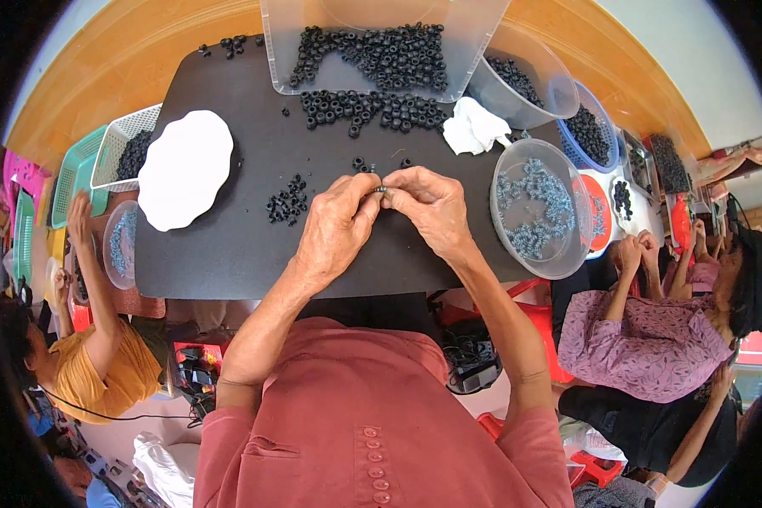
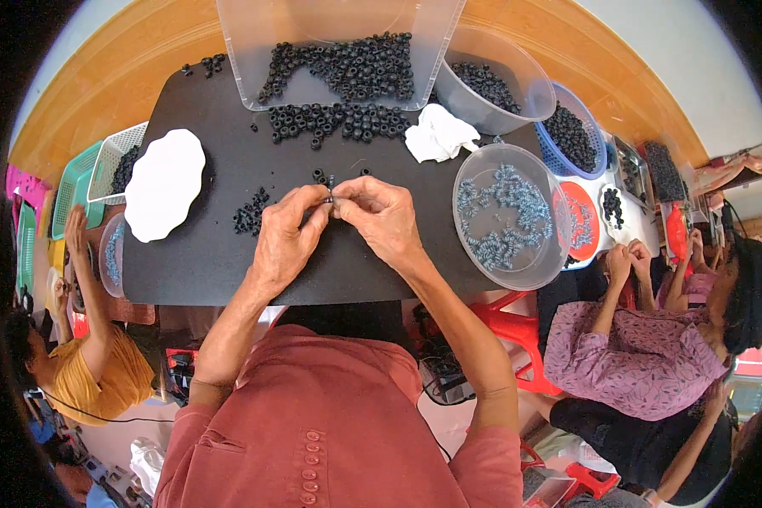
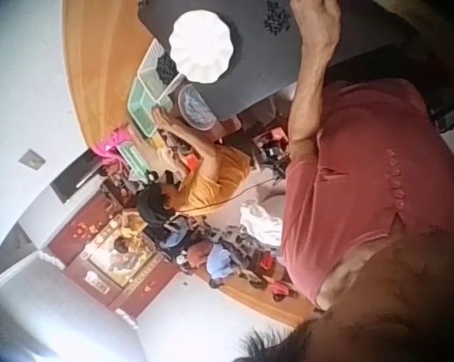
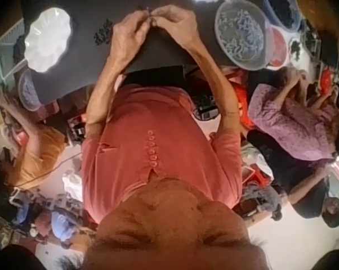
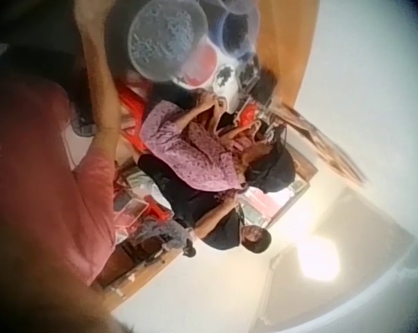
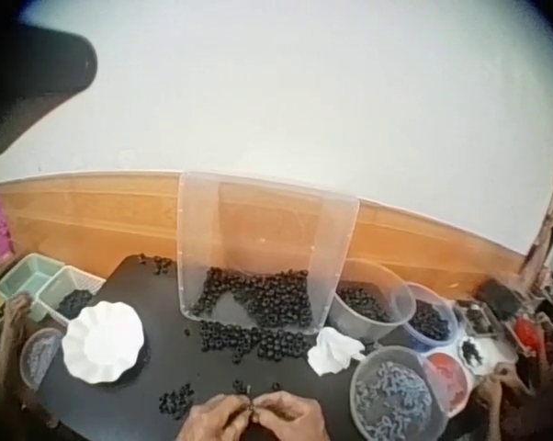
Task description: The person assembles small parts by hand, picking up components from containers and the table and inserting small pieces into black rings.
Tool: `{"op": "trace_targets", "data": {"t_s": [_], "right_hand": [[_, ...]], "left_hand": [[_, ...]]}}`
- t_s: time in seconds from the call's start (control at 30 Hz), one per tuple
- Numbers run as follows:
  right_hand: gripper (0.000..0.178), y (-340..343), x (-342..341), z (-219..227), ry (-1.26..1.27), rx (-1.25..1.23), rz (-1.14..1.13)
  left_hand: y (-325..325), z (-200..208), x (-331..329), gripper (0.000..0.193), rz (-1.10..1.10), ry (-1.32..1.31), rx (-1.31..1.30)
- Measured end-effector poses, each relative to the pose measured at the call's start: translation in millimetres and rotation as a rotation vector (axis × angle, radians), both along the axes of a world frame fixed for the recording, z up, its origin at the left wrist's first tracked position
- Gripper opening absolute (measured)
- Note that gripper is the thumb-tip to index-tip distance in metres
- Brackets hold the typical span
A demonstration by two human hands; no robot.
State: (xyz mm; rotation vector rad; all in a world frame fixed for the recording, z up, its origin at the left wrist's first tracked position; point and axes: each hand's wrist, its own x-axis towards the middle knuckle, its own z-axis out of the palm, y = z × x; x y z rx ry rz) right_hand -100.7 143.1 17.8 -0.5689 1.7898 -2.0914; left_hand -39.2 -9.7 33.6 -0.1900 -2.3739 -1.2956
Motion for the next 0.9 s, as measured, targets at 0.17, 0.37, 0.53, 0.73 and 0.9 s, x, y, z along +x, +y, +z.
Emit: {"op": "trace_targets", "data": {"t_s": [0.17, 0.37, 0.53, 0.73, 0.9], "right_hand": [[0.015, -0.8, 5.9, -1.3, 0.176, 0.081, -0.056], [0.014, -0.6, 9.8, 1.4, 0.190, 0.015, -0.068], [0.012, 4.0, 8.3, -1.3, 0.133, 0.044, -0.110], [0.013, 12.3, 5.9, 0.4, 0.465, 0.483, -0.223], [0.012, 9.7, 6.9, -2.2, 0.724, 0.613, -0.250]], "left_hand": [[-1.5, -4.1, -1.1, 0.009, -0.023, -0.067, 0.107], [-7.9, -6.5, -5.1, 0.022, -0.105, -0.310, 0.388], [-10.1, -8.8, -5.5, 0.023, -0.145, -0.338, 0.420], [-14.8, 4.7, -10.4, 0.012, 0.057, -0.081, 0.123], [-12.8, 1.7, -43.8, 0.013, 0.059, 0.093, -0.198]]}}
